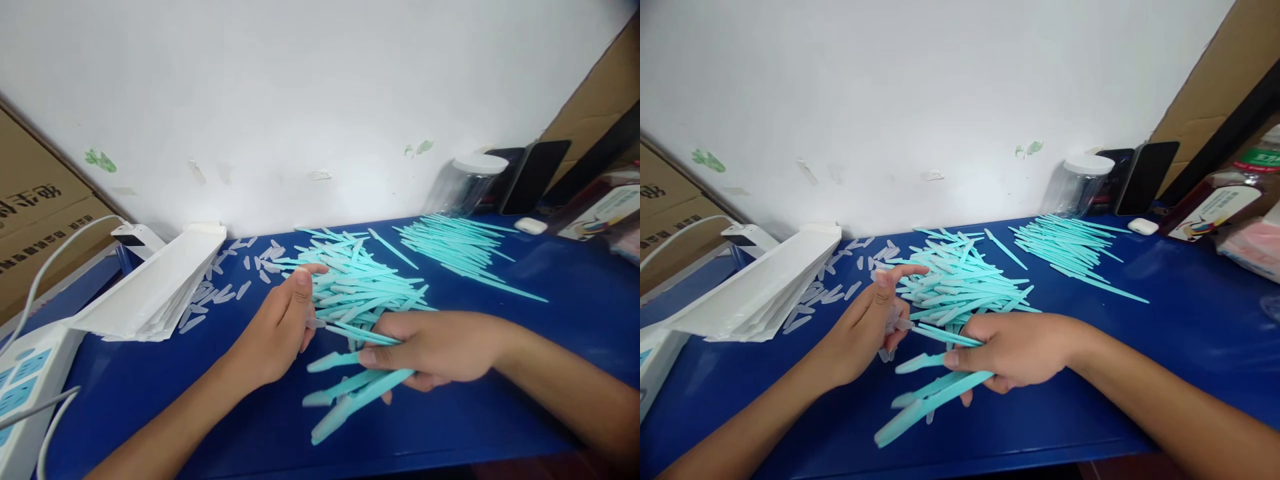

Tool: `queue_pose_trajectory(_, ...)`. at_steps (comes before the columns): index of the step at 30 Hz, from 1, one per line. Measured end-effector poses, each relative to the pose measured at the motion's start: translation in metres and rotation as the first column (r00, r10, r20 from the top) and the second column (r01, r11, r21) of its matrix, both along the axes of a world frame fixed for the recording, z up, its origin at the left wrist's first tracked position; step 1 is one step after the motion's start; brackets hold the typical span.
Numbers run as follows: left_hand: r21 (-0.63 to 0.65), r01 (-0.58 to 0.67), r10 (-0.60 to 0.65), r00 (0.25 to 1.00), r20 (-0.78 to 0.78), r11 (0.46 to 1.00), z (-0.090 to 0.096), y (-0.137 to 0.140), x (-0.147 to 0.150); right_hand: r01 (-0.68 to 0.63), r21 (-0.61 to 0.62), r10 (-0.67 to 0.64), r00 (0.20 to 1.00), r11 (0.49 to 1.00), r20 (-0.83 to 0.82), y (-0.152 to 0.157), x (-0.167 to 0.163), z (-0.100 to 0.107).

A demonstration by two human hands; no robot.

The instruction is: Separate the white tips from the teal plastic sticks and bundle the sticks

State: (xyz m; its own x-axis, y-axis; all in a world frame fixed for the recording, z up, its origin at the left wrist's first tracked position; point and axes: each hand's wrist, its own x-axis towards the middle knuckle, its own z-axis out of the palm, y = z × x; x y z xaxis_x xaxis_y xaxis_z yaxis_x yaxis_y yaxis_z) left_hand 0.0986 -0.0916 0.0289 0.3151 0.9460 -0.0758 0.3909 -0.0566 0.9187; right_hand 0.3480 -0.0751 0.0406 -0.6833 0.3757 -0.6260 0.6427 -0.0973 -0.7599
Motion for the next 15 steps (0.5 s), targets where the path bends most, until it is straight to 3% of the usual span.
queue_pose_trajectory(1,-0.026,-0.008,0.008,1.0,0.005,1.0,0.0,0.001,-0.001,0.052,0.133,-0.06,0.997,0.99,0.057,-0.004,0.003,0.004)
queue_pose_trajectory(3,-0.075,-0.026,0.028,1.0,0.014,0.997,0.001,0.002,-0.004,0.136,0.394,-0.191,0.976,0.909,0.105,-0.012,0.01,0.01)
queue_pose_trajectory(7,-0.166,-0.018,0.023,0.999,0.027,0.986,0.007,0.004,-0.011,0.184,0.519,-0.264,0.961,0.835,0.084,-0.02,0.02,0.016)
queue_pose_trajectory(9,-0.204,-0.026,0.032,0.999,0.025,0.979,0.013,0.004,-0.015,0.226,0.605,-0.282,0.959,0.764,-0.001,-0.019,0.021,0.015)
queue_pose_trajectory(12,-0.205,-0.09,0.099,0.995,0.033,0.975,0.021,0.006,-0.019,0.185,0.801,-0.262,0.964,0.569,-0.036,-0.011,0.018,0.008)
queue_pose_trajectory(15,-0.204,-0.125,0.138,0.989,0.054,0.971,0.025,0.008,-0.019,-0.047,0.958,-0.306,0.942,0.282,0.136,-0.002,0.011,-0.004)
